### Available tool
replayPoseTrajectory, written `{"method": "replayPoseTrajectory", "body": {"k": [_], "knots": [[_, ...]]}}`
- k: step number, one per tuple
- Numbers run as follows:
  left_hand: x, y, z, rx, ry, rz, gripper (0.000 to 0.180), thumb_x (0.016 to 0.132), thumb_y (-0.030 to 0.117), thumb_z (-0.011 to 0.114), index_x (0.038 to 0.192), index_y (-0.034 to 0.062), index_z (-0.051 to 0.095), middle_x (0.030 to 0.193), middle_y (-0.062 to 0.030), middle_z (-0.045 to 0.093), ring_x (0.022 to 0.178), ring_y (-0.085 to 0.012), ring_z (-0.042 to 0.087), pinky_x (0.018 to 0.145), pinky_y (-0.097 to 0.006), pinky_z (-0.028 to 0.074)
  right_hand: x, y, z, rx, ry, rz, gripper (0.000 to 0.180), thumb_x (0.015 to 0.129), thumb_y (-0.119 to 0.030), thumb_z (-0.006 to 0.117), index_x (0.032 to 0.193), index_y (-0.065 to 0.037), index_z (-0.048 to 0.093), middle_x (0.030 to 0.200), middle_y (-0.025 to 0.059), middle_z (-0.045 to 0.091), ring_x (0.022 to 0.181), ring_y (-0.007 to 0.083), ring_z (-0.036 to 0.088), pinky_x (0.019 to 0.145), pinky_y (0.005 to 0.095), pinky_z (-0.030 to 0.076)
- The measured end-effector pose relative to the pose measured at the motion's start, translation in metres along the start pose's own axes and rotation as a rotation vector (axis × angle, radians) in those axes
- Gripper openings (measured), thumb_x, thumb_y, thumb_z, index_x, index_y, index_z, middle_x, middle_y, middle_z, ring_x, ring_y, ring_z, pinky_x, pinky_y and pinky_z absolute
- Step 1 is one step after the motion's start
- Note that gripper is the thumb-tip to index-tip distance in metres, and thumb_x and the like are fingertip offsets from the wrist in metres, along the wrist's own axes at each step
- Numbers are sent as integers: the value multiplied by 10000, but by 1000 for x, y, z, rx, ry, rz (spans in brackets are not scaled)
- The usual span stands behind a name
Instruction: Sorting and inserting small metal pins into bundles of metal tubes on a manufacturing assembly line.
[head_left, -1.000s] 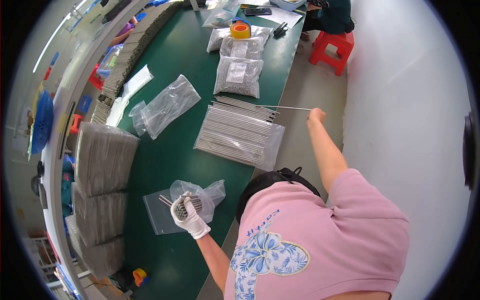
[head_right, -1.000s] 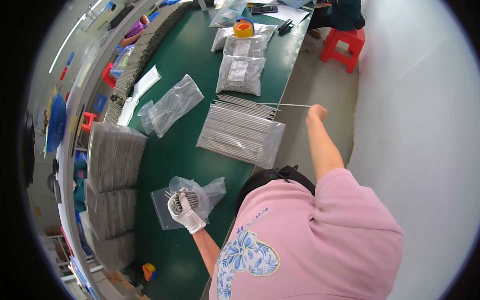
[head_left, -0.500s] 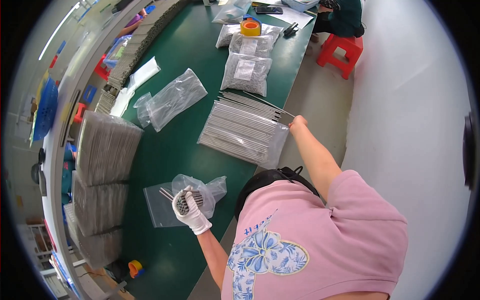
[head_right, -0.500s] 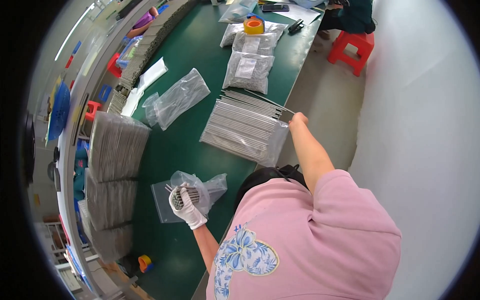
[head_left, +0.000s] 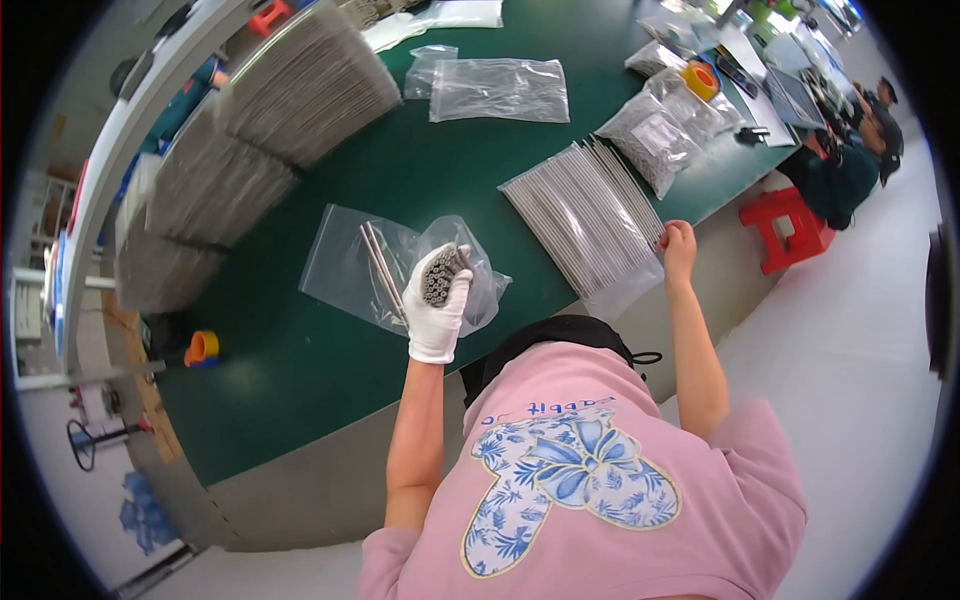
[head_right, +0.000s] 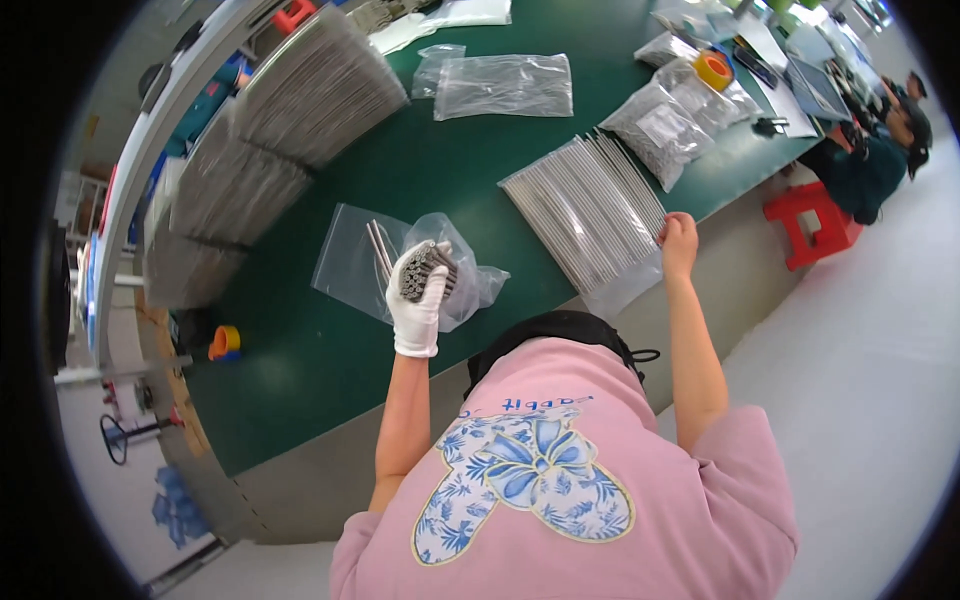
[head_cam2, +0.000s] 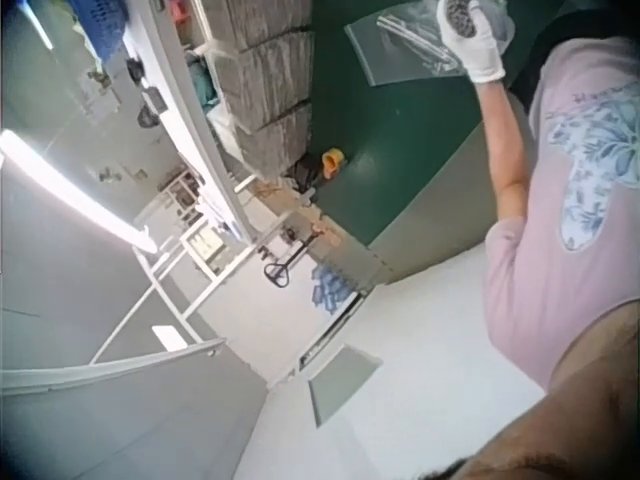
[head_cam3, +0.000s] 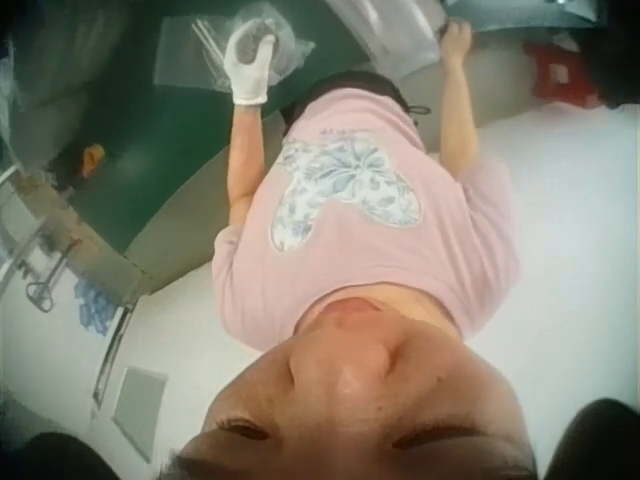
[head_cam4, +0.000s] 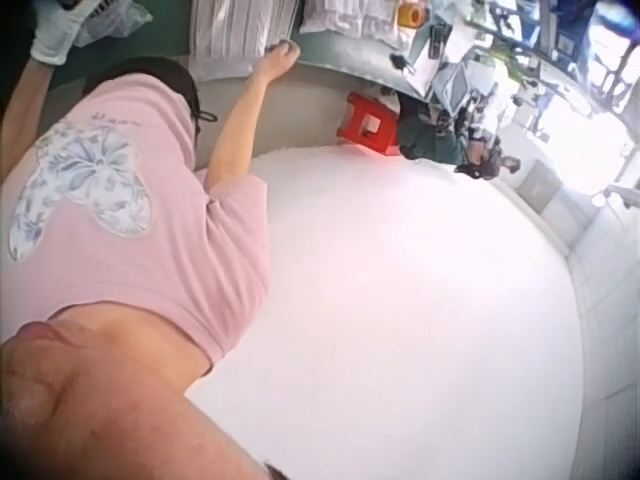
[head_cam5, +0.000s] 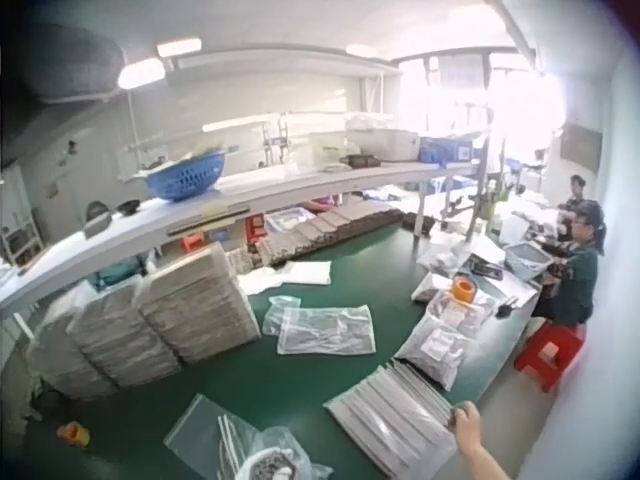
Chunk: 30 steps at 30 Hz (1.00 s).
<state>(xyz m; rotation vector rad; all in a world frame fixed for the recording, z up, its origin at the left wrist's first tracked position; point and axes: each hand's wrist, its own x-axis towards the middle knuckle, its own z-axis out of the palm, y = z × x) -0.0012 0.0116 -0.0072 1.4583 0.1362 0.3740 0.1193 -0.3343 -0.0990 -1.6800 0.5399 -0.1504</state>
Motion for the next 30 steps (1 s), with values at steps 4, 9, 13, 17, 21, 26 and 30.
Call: {"method": "replayPoseTrajectory", "body": {"k": [4, 9, 13, 17, 21, 26, 30], "knots": [[-2, -1, 0, -8, 47, 21, 329, 786, -57, 616, 1105, -2, 556, 1013, -92, 633, 891, -120, 599, 785, -232, 485, -70, -82, 58, -226, -399, -645, 81, 805, -45, 592, 858, -1, 635, 781, 65, 617, 723, 123, 561, 678, 236, 442], [-4, -8, -1, 75, 100, 28, 230, 754, -4, 674, 980, 5, 629, 897, -73, 664, 805, -122, 624, 730, -244, 493, -143, -153, 107, -141, -726, -718, 75, 803, -9, 597, 866, 14, 631, 820, 60, 633, 752, 102, 587, 712, 226, 459], [-4, -5, 3, 176, 99, 78, 202, 724, 15, 692, 920, 20, 643, 848, -68, 661, 748, -126, 621, 688, -249, 492, -154, -159, 140, -20, -969, -670, 84, 863, -43, 547, 917, 13, 577, 855, 63, 629, 770, 115, 594, 727, 238, 475], [-5, 1, 8, 208, 153, 122, 183, 710, 30, 707, 881, 28, 642, 810, -69, 656, 701, -130, 617, 654, -255, 491, -161, -143, 155, 118, -1064, -378, 104, 912, -76, 487, 976, 4, 503, 896, 71, 619, 823, 116, 590, 738, 248, 480], [-5, -5, 7, 254, 166, 163, 200, 694, 52, 730, 874, 37, 643, 773, -70, 652, 668, -138, 616, 628, -256, 488, -168, -139, 155, 177, -1086, -331, 114, 918, -94, 483, 990, -6, 495, 904, 67, 615, 845, 108, 579, 745, 244, 476], [-5, 0, 4, 253, 127, 141, 203, 689, 54, 735, 871, 39, 645, 772, -71, 655, 665, -151, 622, 623, -260, 490, -166, -156, 152, -100, -980, -818, 67, 853, -32, 547, 902, 3, 576, 815, 64, 630, 746, 122, 606, 663, 239, 481], [-5, 1, 4, 263, 114, 164, 203, 690, 45, 730, 875, 37, 647, 782, -76, 660, 679, -163, 632, 631, -266, 496, -163, -161, 153, -125, -968, -924, 54, 813, -1, 572, 857, 10, 602, 773, 81, 631, 705, 146, 620, 632, 244, 482]]}}
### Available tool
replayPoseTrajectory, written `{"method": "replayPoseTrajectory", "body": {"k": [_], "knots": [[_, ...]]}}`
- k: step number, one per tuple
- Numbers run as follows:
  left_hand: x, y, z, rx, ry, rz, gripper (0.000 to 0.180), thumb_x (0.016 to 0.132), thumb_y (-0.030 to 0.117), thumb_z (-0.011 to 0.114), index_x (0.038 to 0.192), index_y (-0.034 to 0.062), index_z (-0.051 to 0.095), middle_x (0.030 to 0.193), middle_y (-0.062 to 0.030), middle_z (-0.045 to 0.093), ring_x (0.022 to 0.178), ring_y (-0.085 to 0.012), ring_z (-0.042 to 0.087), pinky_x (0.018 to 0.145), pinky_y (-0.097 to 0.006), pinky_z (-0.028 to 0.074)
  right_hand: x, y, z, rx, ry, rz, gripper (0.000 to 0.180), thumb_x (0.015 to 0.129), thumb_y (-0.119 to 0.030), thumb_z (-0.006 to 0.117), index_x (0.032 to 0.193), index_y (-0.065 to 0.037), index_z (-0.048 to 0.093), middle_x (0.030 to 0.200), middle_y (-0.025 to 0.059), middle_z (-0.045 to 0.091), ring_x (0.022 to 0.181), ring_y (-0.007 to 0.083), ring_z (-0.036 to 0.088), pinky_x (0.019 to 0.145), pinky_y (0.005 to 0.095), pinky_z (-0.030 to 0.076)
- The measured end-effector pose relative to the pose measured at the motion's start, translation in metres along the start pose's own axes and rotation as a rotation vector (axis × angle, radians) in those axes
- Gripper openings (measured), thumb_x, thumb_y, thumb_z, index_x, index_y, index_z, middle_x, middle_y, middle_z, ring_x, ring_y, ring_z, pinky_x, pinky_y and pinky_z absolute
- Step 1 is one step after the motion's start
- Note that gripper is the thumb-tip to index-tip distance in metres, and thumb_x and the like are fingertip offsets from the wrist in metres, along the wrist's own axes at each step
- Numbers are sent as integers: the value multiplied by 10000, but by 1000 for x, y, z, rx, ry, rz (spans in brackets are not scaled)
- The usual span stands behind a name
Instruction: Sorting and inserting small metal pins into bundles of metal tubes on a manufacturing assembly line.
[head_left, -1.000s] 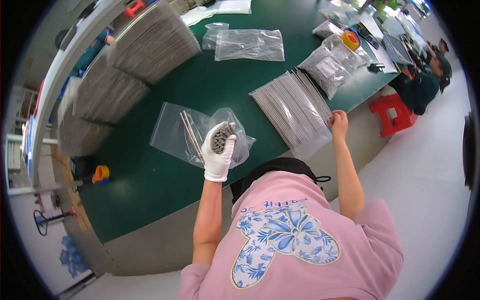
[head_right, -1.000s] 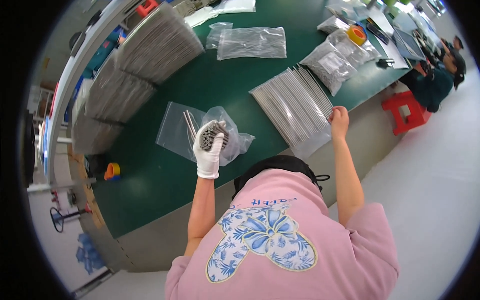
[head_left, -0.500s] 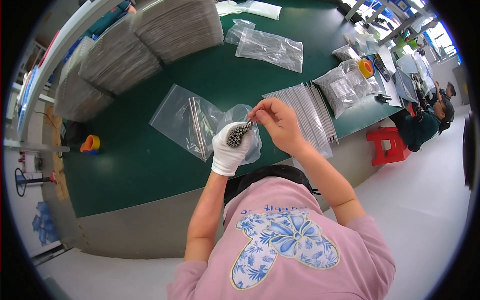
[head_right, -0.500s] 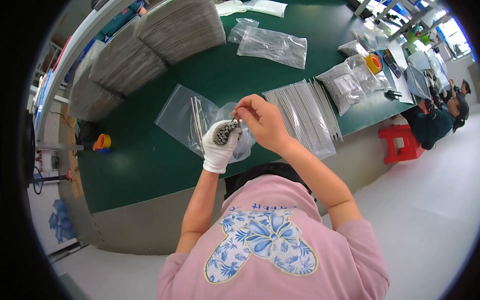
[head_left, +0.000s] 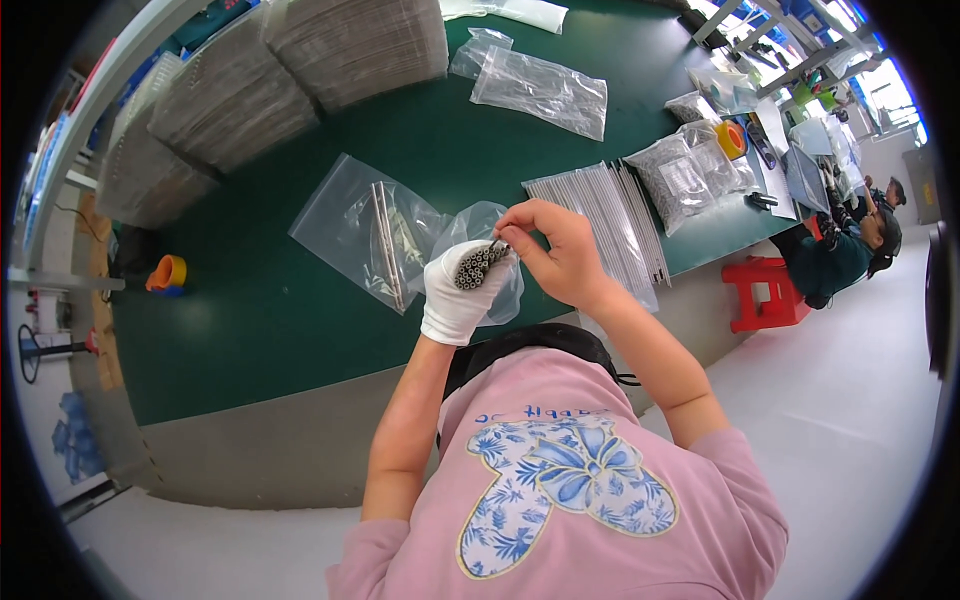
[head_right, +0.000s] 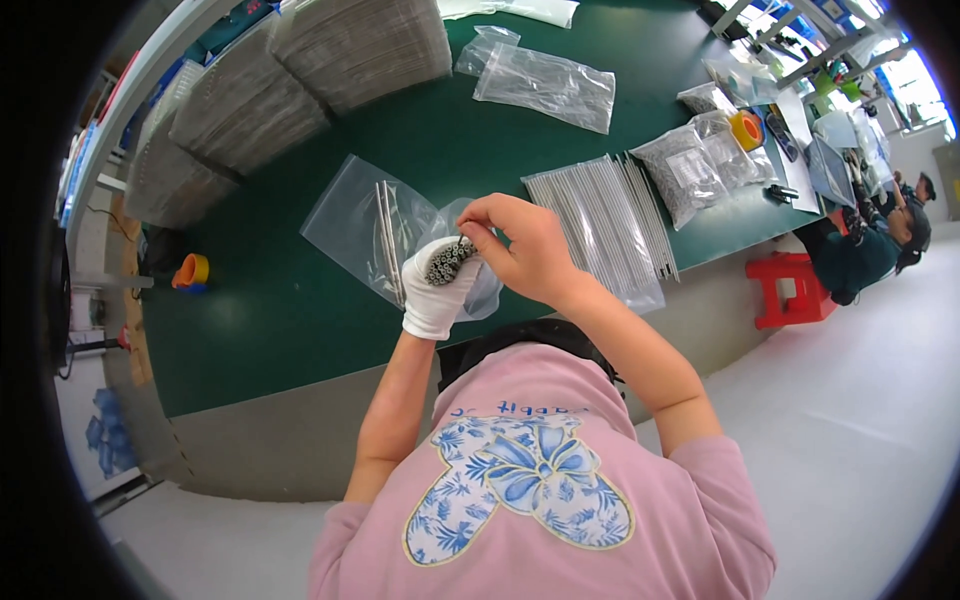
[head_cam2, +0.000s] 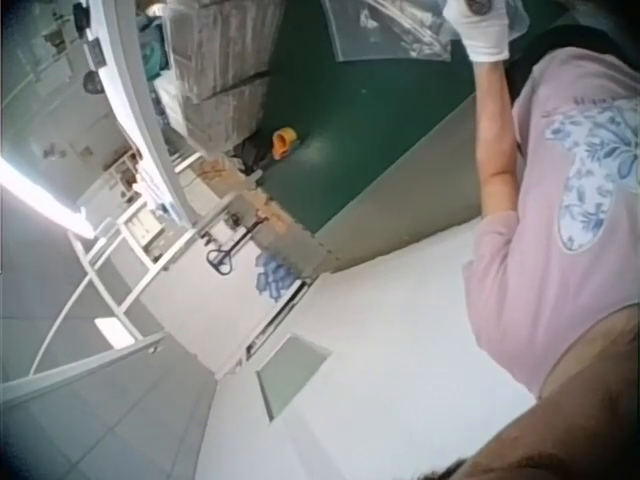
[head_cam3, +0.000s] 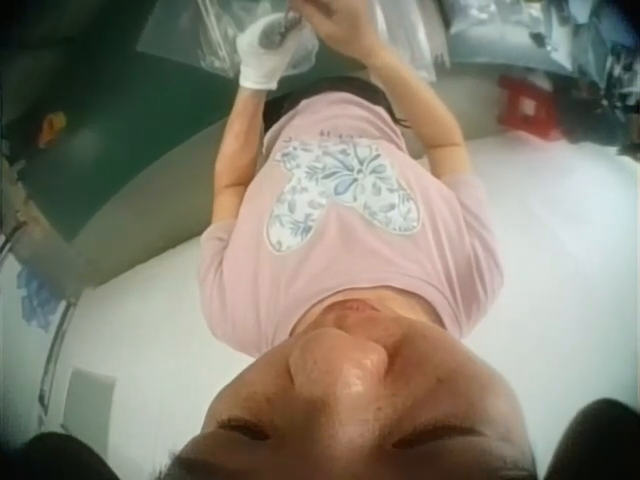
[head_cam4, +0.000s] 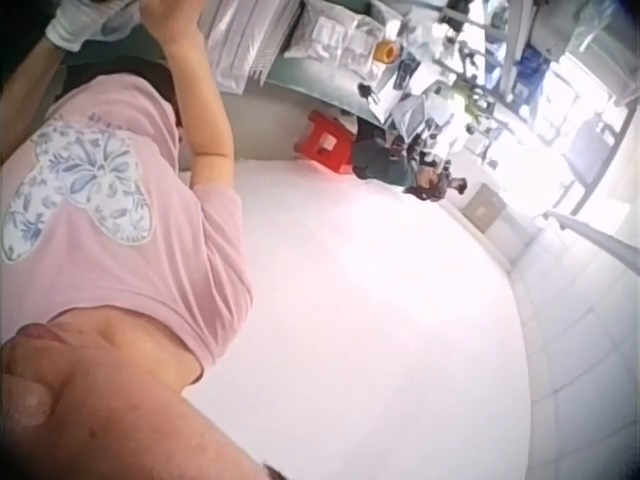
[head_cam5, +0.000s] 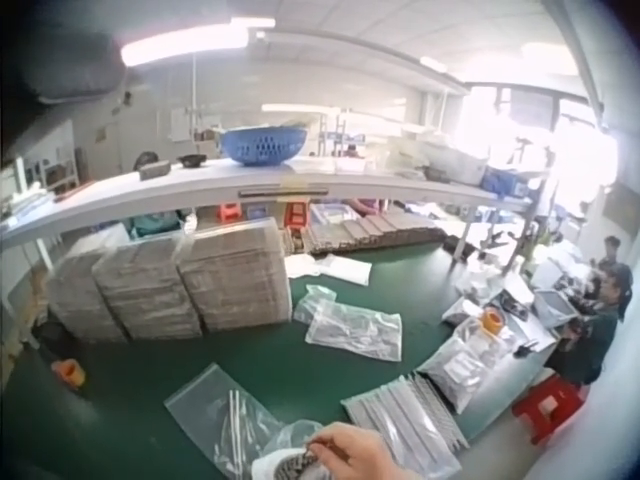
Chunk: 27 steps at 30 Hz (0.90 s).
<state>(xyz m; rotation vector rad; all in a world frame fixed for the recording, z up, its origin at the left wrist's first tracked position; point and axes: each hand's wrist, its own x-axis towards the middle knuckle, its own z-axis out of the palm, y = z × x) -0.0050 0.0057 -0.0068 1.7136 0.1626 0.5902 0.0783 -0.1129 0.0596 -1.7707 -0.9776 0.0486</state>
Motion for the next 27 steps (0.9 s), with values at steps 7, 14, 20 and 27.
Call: {"method": "replayPoseTrajectory", "body": {"k": [7, 14, 20, 27], "knots": [[1, 2, 0, 0, -4, 22, 216, 680, 36, 730, 880, 35, 647, 793, -85, 662, 692, -174, 640, 633, -273, 501, 1, 0, -2, -3, -34, 16, 60, 808, -4, 584, 864, 9, 601, 771, 88, 634, 711, 165, 629, 638, 251, 485], [1, -6, 2, 11, -1, 22, 212, 685, 46, 730, 877, 36, 641, 773, -88, 652, 662, -186, 625, 615, -283, 494, 6, -1, -2, -186, -17, -162, 56, 752, -91, 628, 803, -72, 613, 729, 54, 603, 625, 237, 578, 534, 312, 442], [1, -7, 2, 9, -17, 14, 222, 690, 64, 731, 885, 35, 630, 761, -94, 641, 650, -195, 614, 607, -292, 487, 14, -12, -3, -359, -64, -274, 61, 705, -101, 625, 760, -91, 601, 697, 28, 596, 624, 227, 575, 547, 329, 435], [4, -7, 2, -6, -28, 17, 215, 688, 53, 726, 877, 33, 627, 762, -90, 643, 651, -192, 613, 608, -291, 487, 19, -8, -3, -350, -96, -313, 67, 717, -38, 633, 765, -72, 600, 653, 58, 578, 558, 251, 549, 495, 325, 423]]}}
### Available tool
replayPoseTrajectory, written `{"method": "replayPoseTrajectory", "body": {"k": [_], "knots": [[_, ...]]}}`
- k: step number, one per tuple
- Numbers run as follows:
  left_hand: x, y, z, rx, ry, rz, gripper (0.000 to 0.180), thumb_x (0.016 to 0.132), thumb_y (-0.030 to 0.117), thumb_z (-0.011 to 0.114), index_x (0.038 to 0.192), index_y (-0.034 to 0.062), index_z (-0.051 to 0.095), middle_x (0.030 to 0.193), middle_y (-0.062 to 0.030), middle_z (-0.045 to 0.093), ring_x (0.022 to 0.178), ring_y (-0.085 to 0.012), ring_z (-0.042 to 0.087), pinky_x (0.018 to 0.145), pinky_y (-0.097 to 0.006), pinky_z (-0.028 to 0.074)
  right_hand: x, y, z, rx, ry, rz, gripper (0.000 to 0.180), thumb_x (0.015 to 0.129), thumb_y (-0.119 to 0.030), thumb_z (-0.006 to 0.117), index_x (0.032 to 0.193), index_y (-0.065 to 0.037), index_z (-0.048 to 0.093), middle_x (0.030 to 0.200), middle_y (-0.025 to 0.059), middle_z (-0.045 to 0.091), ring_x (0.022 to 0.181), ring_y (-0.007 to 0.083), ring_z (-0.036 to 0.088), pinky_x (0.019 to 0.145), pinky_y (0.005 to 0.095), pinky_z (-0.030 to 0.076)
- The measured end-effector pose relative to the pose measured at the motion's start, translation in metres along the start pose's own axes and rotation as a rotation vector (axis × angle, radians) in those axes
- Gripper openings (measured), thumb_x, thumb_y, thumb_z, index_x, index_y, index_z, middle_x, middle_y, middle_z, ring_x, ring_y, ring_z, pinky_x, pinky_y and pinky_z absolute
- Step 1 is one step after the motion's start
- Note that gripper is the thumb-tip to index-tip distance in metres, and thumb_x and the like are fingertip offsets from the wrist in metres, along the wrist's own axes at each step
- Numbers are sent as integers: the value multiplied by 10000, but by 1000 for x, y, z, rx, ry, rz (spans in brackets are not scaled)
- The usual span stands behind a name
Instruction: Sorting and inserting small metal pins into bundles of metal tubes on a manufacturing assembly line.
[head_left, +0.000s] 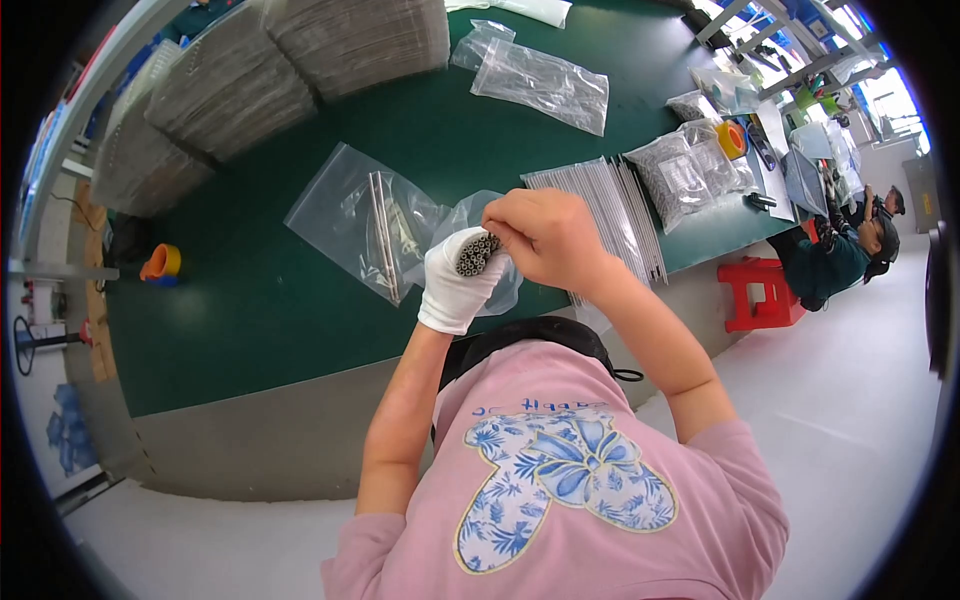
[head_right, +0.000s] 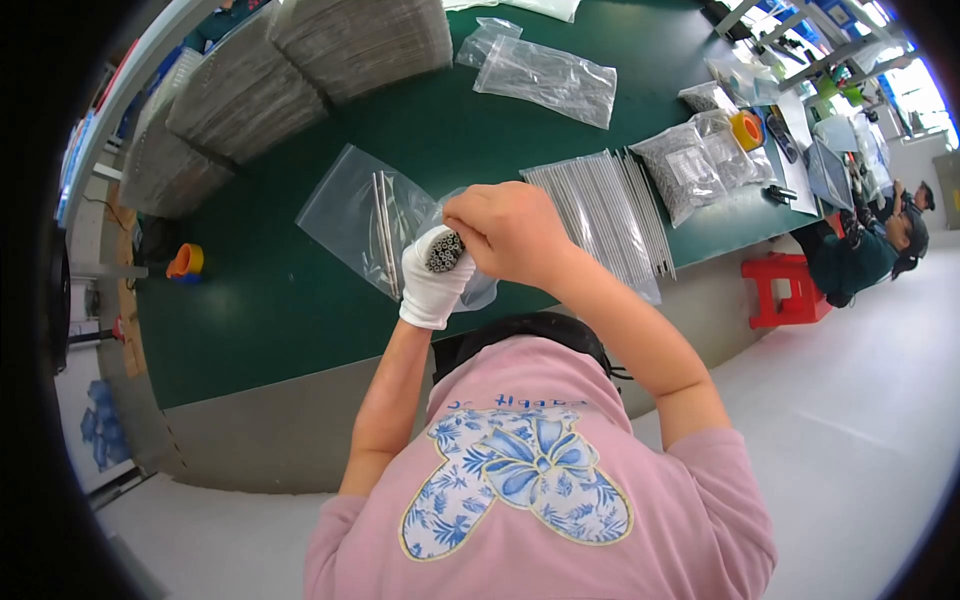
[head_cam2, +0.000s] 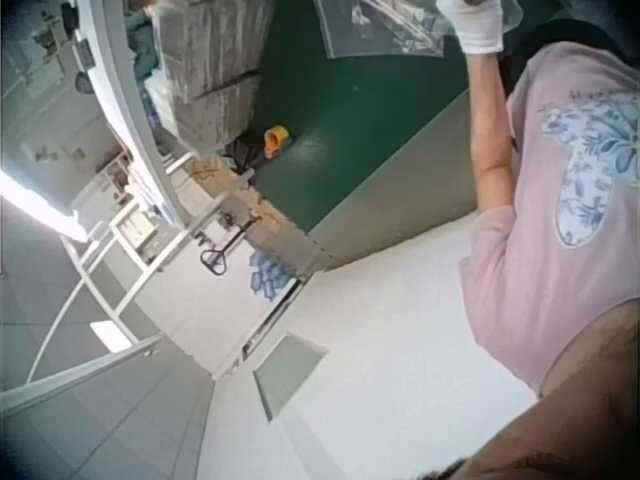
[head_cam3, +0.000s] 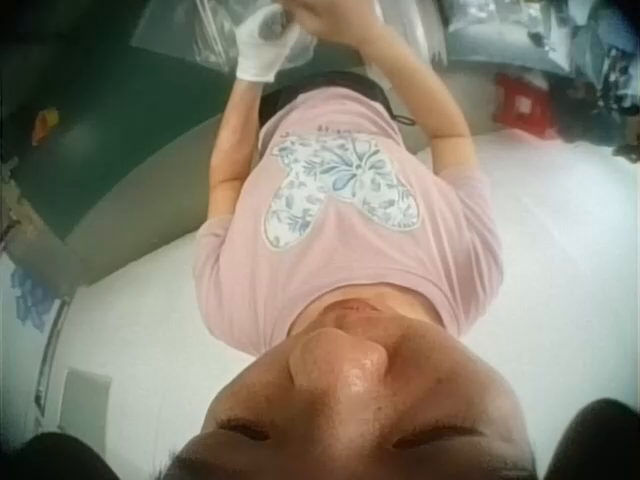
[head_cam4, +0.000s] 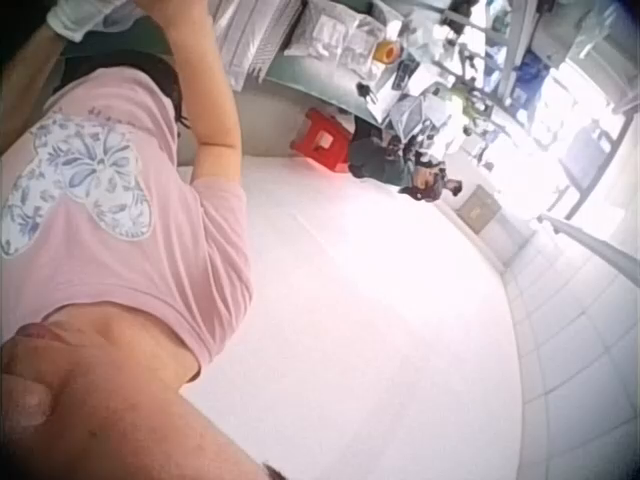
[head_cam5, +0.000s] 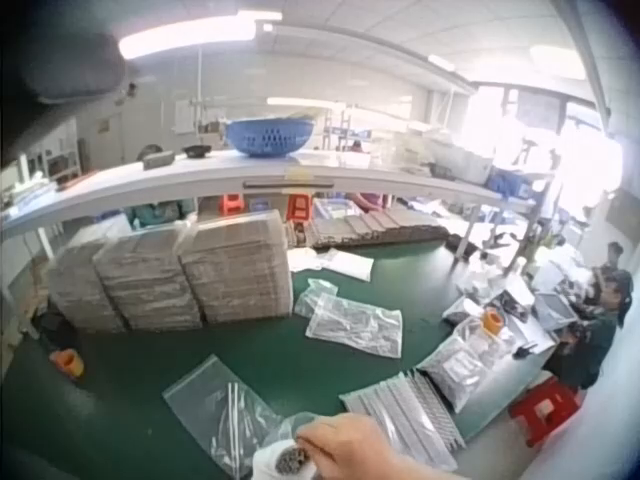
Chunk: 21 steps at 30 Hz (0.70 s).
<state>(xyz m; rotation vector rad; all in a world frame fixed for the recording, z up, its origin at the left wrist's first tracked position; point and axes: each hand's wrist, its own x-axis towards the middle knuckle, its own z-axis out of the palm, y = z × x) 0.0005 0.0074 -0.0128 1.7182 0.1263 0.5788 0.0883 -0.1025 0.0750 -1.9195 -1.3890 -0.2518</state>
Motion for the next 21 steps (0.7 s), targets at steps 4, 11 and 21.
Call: {"method": "replayPoseTrajectory", "body": {"k": [4, 11, 21], "knots": [[-1, 1, 0, 27, -2, -20, 216, 682, 40, 722, 876, 31, 627, 764, -89, 644, 654, -190, 614, 608, -289, 487, -2, 1, 3, 77, 3, 48, 65, 725, -33, 624, 775, -63, 596, 659, 62, 581, 570, 255, 558, 498, 328, 426], [0, 0, 2, 18, 19, -7, 225, 679, 37, 727, 881, 27, 628, 768, -85, 645, 661, -179, 617, 618, -279, 492, -4, -4, 2, 146, 81, 144, 63, 764, -27, 603, 823, -45, 588, 698, 78, 585, 596, 239, 574, 527, 304, 439], [0, 0, 0, 14, -8, 2, 245, 679, 25, 716, 904, 28, 618, 791, -87, 647, 680, -187, 623, 631, -284, 493, -3, 1, 4, 62, -15, 86, 51, 767, -89, 596, 816, -78, 588, 745, 52, 611, 644, 255, 585, 557, 338, 448]]}}
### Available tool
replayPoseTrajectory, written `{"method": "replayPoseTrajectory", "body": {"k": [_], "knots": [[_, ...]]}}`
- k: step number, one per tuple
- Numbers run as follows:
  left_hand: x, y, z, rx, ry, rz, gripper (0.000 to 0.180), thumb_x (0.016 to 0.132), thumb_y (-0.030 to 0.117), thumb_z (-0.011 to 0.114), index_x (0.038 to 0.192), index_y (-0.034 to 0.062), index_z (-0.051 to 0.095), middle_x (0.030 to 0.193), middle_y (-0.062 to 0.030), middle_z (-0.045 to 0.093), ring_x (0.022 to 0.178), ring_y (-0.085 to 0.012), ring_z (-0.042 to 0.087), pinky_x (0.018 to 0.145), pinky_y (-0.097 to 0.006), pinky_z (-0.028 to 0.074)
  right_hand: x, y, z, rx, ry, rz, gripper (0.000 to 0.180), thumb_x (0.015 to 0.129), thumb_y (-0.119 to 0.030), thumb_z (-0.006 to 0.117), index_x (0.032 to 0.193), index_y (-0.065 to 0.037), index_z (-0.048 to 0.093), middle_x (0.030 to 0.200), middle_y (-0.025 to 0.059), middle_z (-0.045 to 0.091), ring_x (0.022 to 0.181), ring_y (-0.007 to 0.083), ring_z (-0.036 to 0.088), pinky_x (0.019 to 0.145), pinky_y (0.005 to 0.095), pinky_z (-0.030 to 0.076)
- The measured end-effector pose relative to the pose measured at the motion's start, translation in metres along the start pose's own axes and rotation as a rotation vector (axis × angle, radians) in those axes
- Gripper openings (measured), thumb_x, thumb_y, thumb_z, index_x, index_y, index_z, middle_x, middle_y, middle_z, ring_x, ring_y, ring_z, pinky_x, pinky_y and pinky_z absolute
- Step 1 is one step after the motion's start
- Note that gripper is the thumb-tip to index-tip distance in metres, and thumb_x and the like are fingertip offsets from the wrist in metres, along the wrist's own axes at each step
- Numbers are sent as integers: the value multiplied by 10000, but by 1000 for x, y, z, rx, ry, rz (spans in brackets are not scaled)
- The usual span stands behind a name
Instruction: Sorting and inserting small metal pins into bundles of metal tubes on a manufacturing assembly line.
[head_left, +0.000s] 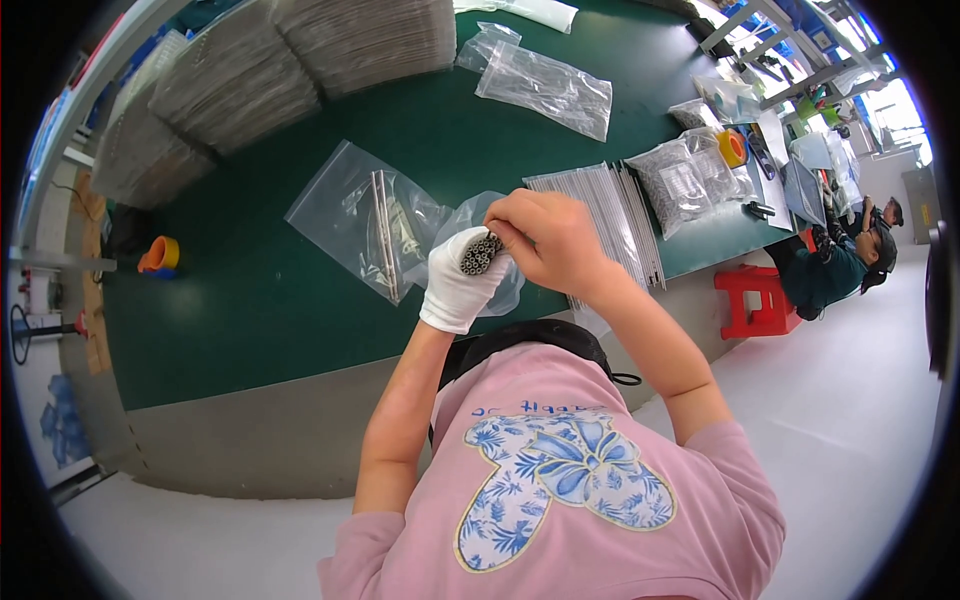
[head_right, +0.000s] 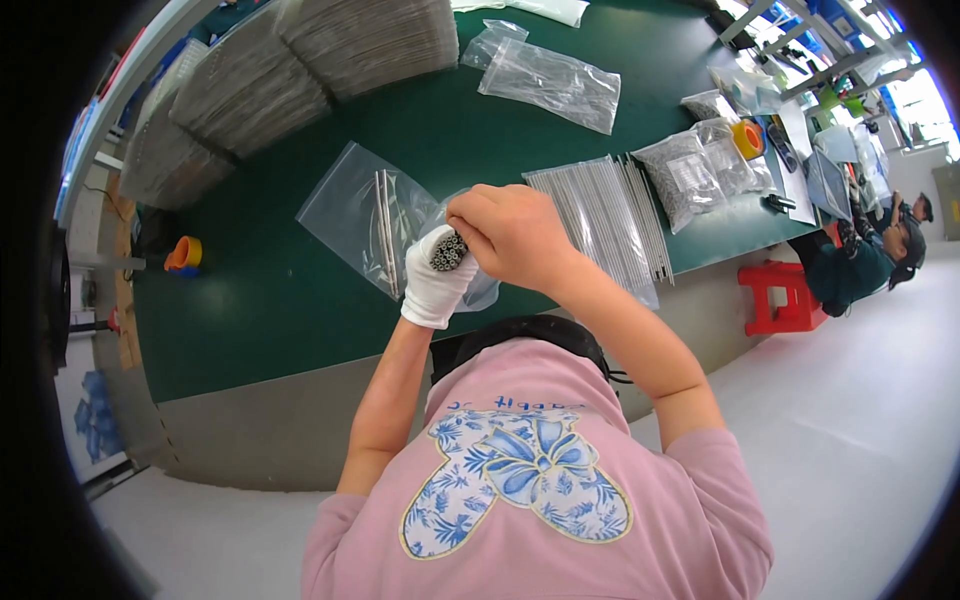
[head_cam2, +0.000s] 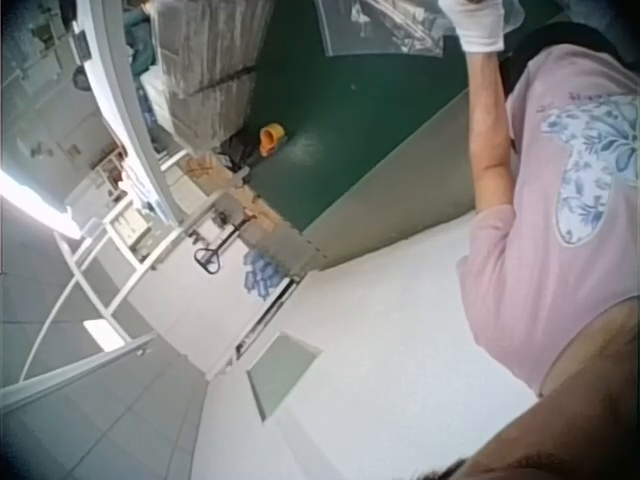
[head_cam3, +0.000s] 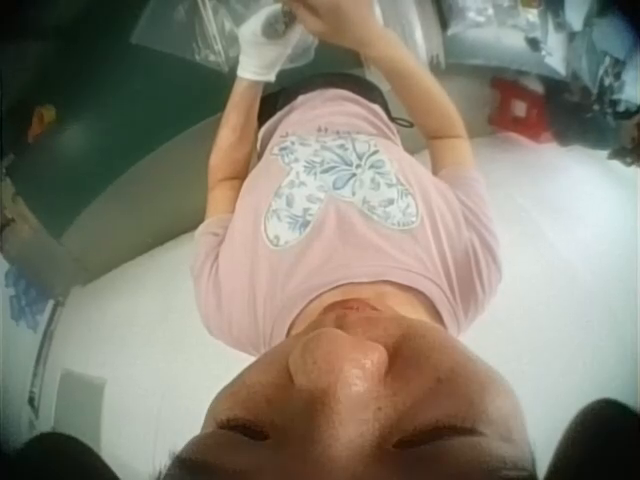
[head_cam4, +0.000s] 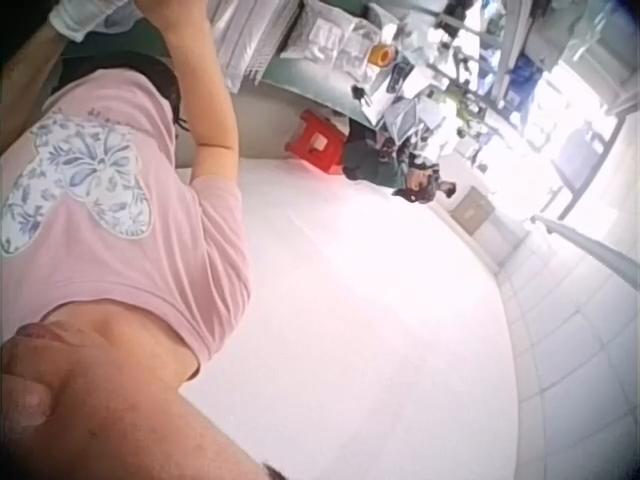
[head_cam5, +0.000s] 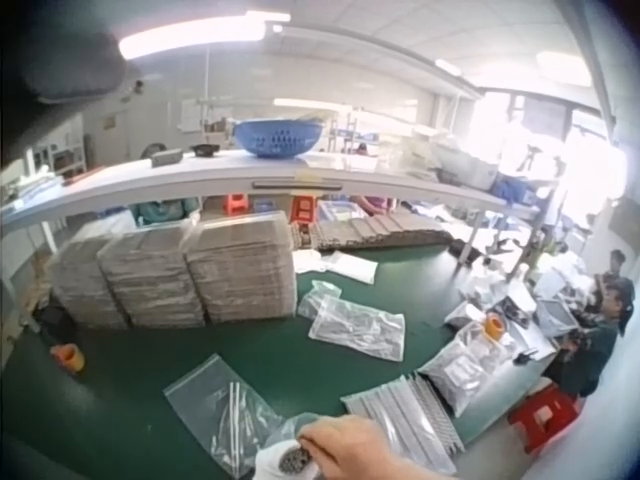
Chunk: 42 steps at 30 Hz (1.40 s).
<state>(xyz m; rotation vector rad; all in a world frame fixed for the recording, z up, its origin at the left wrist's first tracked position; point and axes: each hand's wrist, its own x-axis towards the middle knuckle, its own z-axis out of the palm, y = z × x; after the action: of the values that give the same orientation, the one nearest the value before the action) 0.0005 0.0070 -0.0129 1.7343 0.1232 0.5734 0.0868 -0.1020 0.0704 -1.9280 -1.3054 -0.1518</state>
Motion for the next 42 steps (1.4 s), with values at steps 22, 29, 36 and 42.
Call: {"method": "replayPoseTrajectory", "body": {"k": [22, 29, 36, 42], "knots": [[2, 1, 2, -1, 21, 9, 226, 699, 29, 702, 909, 28, 619, 768, -89, 639, 650, -178, 601, 617, -283, 485, 1, -2, 1, -53, 8, -90, 63, 729, -30, 621, 779, -63, 603, 685, 67, 595, 588, 249, 567, 514, 325, 433], [2, -2, 1, 3, 19, 33, 233, 690, 24, 708, 907, 31, 623, 775, -92, 643, 669, -185, 620, 621, -281, 492, 4, -2, -3, -47, 36, -140, 76, 728, -22, 625, 792, -55, 602, 692, 67, 599, 595, 248, 570, 525, 317, 438], [1, -2, 1, -12, 7, -12, 229, 686, 37, 720, 897, 33, 631, 785, -94, 648, 674, -196, 628, 624, -280, 497, 0, 0, -6, 50, 10, -74, 71, 735, 18, 606, 781, -37, 604, 685, 88, 600, 591, 235, 576, 533, 297, 440], [3, 4, 1, -26, 20, 17, 224, 688, 39, 720, 895, 32, 634, 787, -96, 653, 678, -195, 633, 625, -279, 498, -5, 7, 1, 148, 47, 24, 60, 745, 1, 614, 800, -22, 615, 697, 92, 608, 593, 231, 577, 539, 292, 439]]}}
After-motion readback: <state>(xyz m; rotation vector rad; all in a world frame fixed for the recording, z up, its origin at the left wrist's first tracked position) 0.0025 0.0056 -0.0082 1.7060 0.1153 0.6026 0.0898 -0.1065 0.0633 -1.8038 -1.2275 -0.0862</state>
